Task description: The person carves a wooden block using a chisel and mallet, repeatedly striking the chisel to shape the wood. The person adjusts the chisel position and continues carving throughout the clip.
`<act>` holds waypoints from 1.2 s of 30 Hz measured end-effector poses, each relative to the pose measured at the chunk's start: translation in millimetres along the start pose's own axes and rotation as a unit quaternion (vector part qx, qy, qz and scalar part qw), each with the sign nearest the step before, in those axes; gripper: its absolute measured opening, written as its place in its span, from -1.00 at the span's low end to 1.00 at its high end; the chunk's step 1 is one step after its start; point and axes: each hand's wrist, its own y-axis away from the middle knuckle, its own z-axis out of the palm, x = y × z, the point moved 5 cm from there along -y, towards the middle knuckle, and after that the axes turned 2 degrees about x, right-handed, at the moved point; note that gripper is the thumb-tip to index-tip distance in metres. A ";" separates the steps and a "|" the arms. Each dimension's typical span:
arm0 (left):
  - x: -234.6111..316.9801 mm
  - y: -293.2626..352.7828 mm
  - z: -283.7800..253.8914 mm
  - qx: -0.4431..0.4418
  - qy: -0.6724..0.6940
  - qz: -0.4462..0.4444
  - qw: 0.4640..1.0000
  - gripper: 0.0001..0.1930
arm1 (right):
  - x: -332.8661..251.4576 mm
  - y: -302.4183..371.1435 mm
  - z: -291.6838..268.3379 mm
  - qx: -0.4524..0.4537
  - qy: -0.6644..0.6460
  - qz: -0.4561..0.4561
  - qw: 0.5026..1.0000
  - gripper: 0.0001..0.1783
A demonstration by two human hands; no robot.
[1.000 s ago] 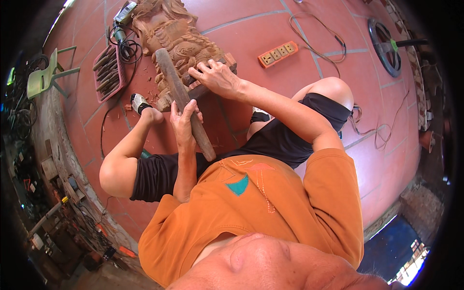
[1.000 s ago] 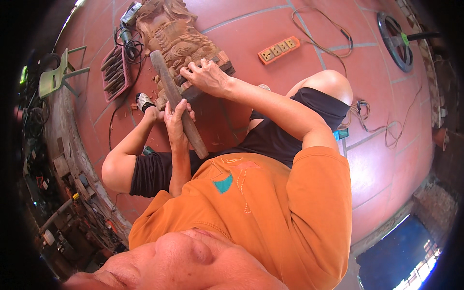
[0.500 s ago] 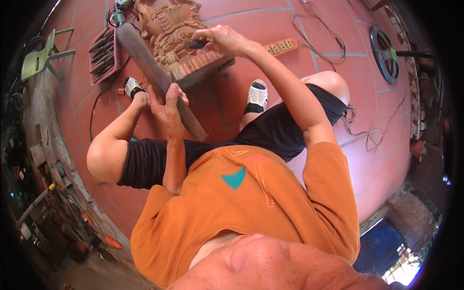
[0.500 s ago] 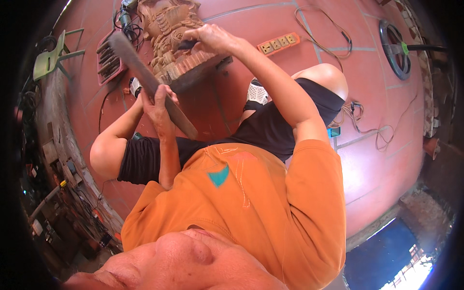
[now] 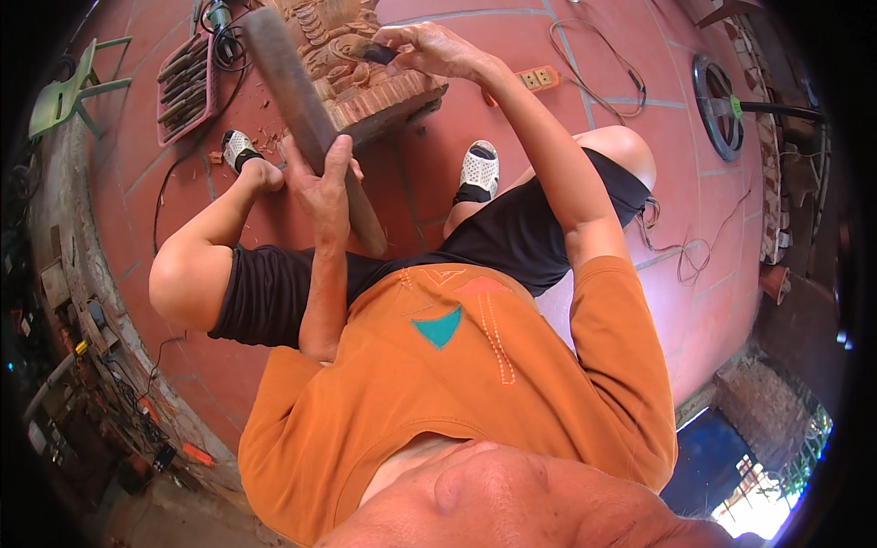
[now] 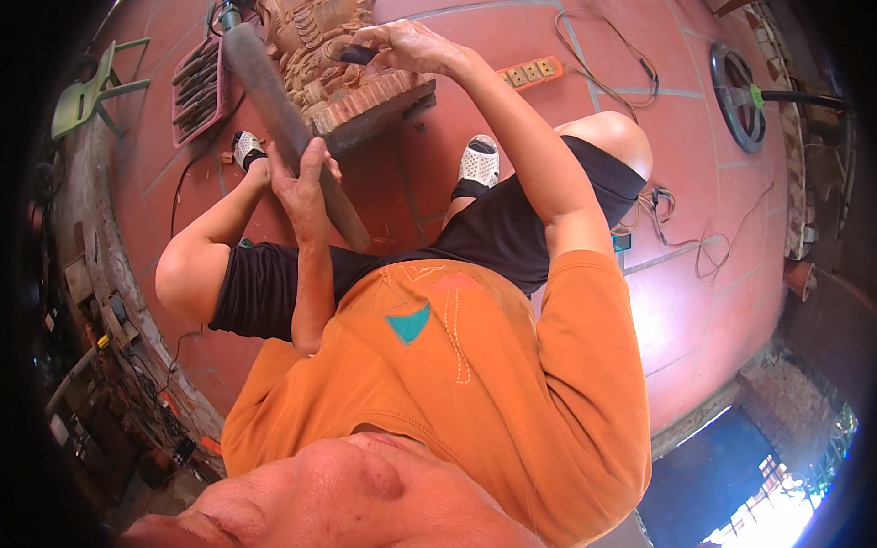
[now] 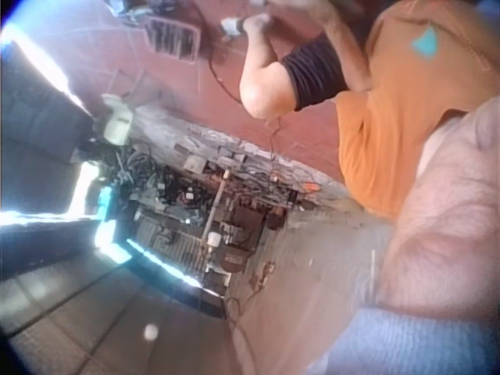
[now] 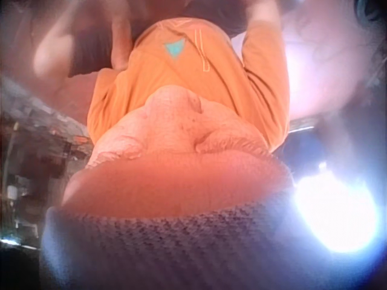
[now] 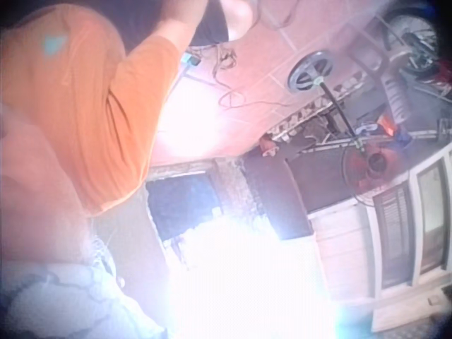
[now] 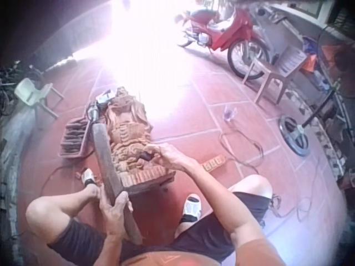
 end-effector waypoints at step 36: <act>-13.0 10.1 4.3 -0.063 -0.076 -0.071 0.993 -0.58 | -6.0 19.2 -11.4 0.069 0.115 -0.063 0.989 -0.41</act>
